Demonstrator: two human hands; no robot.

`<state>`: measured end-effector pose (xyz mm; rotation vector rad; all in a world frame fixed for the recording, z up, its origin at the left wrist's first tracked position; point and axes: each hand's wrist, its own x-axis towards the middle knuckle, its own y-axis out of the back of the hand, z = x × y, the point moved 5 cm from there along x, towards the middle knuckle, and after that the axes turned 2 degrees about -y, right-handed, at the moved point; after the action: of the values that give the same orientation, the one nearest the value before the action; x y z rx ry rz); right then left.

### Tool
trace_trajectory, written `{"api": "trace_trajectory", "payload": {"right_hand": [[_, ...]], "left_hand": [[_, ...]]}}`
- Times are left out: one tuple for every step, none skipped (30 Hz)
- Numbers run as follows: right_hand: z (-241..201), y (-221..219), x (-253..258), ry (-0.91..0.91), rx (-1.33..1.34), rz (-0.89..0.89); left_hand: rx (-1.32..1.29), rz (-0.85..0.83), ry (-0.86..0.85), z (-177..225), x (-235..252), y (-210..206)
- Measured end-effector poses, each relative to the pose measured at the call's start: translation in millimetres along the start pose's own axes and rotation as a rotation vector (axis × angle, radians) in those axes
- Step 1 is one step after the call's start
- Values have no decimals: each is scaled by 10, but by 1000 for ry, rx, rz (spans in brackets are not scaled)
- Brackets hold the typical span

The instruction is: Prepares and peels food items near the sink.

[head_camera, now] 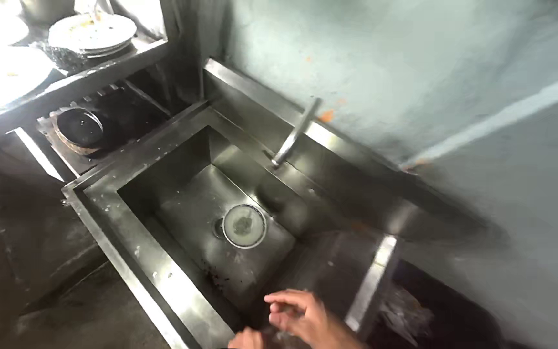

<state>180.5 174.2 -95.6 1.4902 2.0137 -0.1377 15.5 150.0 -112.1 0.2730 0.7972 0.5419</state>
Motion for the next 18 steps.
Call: {"api": "trace_trajectory", "payload": {"right_hand": [[29,-51,-291,96,-12,36],[72,-85,-522,181,-22,111],[137,-95,-716,228,-29,207],[212,-69,-890,239,-28,292],[284,-27,-1064,218,-16,345],[326,27,-1246,177,-10,371],[347,89,-1409,157,-7,394],[364,140,-1562,155,-6,419],[387,186,-1705,151,-1,442],[422,244,-1825,141,11,462],[475,321,-1939,117,37,481],[557,436,-2055,80,69,509],[675,604,-2170,41,96,551],[838,815,-2295,5,108,622],[1043,1061,-2433,-33,80,727],[1279,1317,-2575,-87,3,849],[1514,1544,-2718,-174,-102,955],[1694,1721,-2842,-263,-190,1026]], "left_hand": [[-14,6,10,100,-28,-17],[-25,14,-15,178,-48,-61],[-38,21,-62,261,-69,-129],[-48,43,-133,360,-90,-219],[-60,73,-204,471,-123,-324],[-77,84,-245,590,-171,-422],[-89,97,-275,713,-219,-495],[-88,113,-299,817,-265,-562],[-86,124,-312,908,-303,-627],[-99,135,-325,1001,-332,-676],[-136,138,-334,1089,-357,-722],[-204,127,-329,1163,-373,-767],[-303,109,-312,1223,-373,-799],[-438,79,-282,1271,-381,-814],[-604,50,-248,1310,-402,-814],[-773,33,-206,1341,-431,-798],[-918,22,-167,1361,-472,-774],[-1026,16,-152,1381,-522,-737]]}}
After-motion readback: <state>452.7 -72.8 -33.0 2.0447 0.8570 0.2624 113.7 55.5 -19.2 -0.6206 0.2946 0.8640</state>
